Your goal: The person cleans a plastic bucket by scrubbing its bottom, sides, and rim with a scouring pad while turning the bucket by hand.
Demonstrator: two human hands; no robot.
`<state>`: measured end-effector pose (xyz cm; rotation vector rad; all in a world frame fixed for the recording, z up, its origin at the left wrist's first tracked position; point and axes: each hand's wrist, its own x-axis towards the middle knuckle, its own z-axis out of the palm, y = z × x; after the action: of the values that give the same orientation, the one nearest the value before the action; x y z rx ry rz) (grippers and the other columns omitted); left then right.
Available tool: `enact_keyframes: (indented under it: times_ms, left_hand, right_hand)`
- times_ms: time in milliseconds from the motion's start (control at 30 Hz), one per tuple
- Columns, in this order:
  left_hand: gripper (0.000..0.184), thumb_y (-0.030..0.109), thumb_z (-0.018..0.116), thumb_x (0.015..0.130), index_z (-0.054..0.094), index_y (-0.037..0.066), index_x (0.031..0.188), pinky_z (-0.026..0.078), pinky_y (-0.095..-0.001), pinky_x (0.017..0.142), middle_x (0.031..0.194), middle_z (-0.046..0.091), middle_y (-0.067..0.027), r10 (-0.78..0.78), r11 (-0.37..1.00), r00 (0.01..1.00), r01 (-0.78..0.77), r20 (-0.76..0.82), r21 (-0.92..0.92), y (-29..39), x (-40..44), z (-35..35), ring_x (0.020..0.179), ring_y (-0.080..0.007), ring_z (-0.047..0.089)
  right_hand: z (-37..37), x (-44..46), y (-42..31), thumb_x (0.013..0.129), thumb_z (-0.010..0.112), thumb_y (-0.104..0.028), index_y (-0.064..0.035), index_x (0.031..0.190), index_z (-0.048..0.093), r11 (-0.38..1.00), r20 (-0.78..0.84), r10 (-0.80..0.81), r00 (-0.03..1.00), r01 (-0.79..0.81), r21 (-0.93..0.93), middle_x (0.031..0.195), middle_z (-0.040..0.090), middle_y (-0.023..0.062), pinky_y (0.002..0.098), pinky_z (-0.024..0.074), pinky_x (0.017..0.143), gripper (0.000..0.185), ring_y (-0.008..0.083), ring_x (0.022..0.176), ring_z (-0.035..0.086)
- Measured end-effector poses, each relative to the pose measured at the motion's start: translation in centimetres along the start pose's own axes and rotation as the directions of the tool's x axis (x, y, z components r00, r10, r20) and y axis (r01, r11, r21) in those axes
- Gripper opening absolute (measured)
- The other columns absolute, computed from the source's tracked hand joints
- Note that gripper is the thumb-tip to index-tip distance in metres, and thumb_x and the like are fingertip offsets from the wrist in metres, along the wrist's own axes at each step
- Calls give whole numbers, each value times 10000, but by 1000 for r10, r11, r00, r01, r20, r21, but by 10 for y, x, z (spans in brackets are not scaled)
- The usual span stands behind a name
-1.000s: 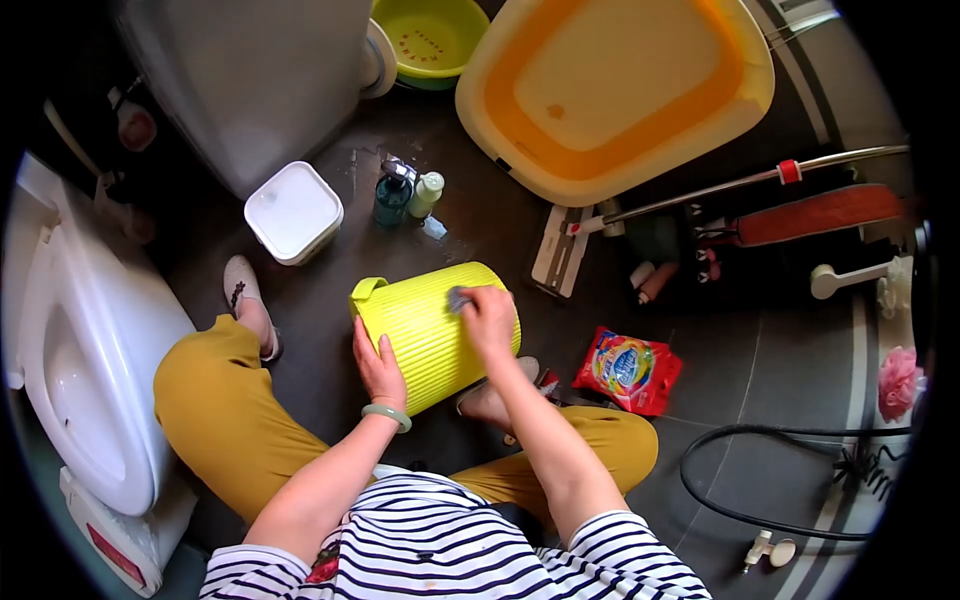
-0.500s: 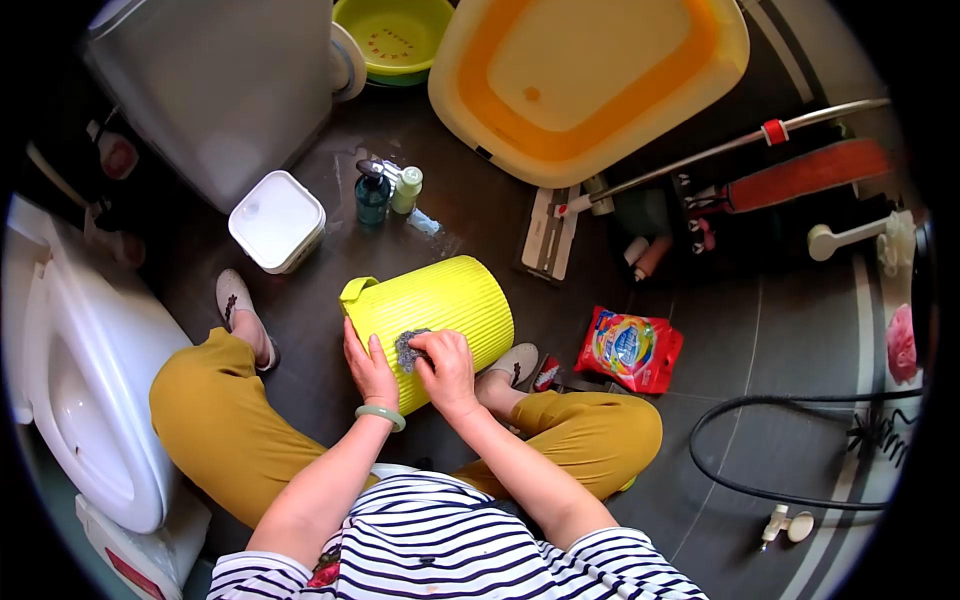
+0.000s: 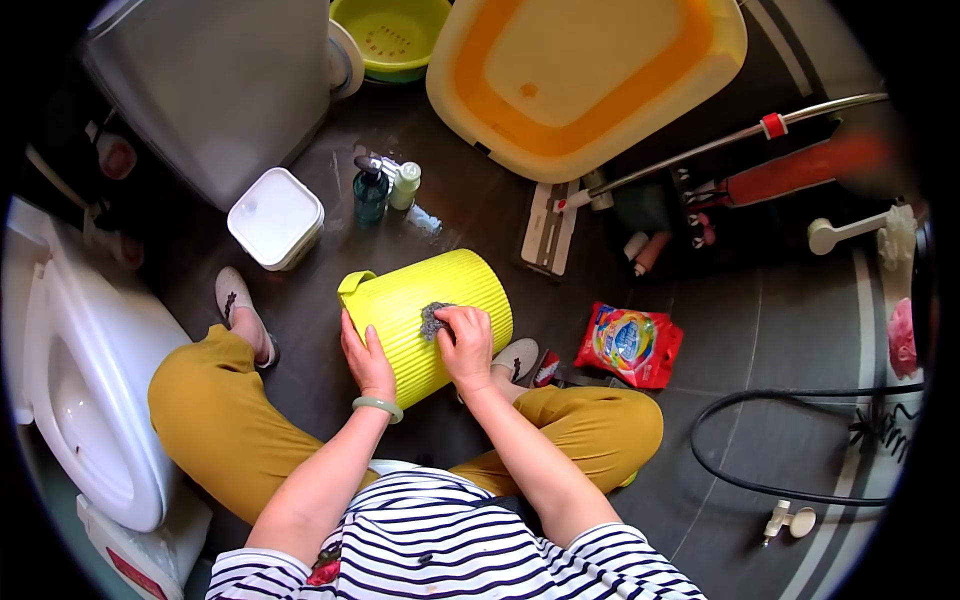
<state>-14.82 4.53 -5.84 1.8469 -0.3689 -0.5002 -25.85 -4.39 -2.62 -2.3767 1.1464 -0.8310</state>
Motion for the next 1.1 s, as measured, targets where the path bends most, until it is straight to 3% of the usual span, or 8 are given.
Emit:
enact_keyframes:
  times_ms: [67,200,433,600,800,867,967,1100]
  left_hand:
    - [498,183,449,925,296,16,1369,291,-402,1033,1344,374,-221,-1,1000,1000,1,5,1,1,0,-1,1234,-359,367]
    - [497,191,447,927,299,19,1369,291,-404,1033,1344,375,-221,27,1000,1000,-27,-3,4,-3,4,2,1235,-359,366]
    - [497,199,450,926,303,24,1368,288,-404,1034,1342,386,-219,17,1000,1000,-17,-3,-13,-1,9,2,1234,-358,368]
    - [496,209,448,930,306,23,1367,280,-397,1043,1359,373,-210,-8,999,1000,9,7,-50,-4,16,3,1246,-348,362]
    - [495,210,447,931,309,19,1366,274,-387,1051,1368,366,-204,-61,995,998,63,21,-72,3,16,2,1258,-340,355]
    - [497,209,450,930,309,18,1366,274,-385,1050,1364,371,-207,-64,995,998,66,27,-73,4,21,2,1258,-340,354]
    - [492,206,454,926,320,17,1361,286,-386,1042,1352,386,-211,-42,996,999,45,33,-82,0,25,3,1247,-342,370]
    - [482,191,463,918,340,11,1348,309,-389,1027,1341,400,-215,-38,996,999,37,-5,-81,-8,26,8,1224,-347,401]
  right_hand:
    - [-6,8,18,691,635,-41,-99,860,631,999,14,-14,1000,14,-39,860,602,52,362,440,789,179,265,875,539]
    - [-17,34,72,688,633,-36,-97,864,639,942,-153,259,954,-285,-179,874,596,73,381,448,778,186,285,869,537]
    - [-10,3,15,677,645,-20,-90,841,626,1000,18,-4,1000,4,12,849,588,74,373,437,780,179,280,852,533]
    - [-17,27,62,678,649,-40,-98,843,646,957,-126,185,975,-208,-203,869,598,70,397,458,738,174,285,839,538]
    - [-6,-2,-16,671,616,-17,-85,828,632,996,93,-35,995,28,79,839,597,78,390,445,773,172,286,833,541]
    - [-9,11,17,670,619,-20,-91,825,642,1000,18,-12,1000,12,-8,829,603,77,394,453,760,173,290,826,548]
    - [-21,29,72,660,631,-24,-99,810,660,961,-116,183,976,-203,-190,817,606,77,399,466,730,170,293,817,555]
    - [-5,4,17,656,642,-13,-86,830,642,993,-42,81,996,-84,-79,830,603,81,387,458,742,189,288,824,553]
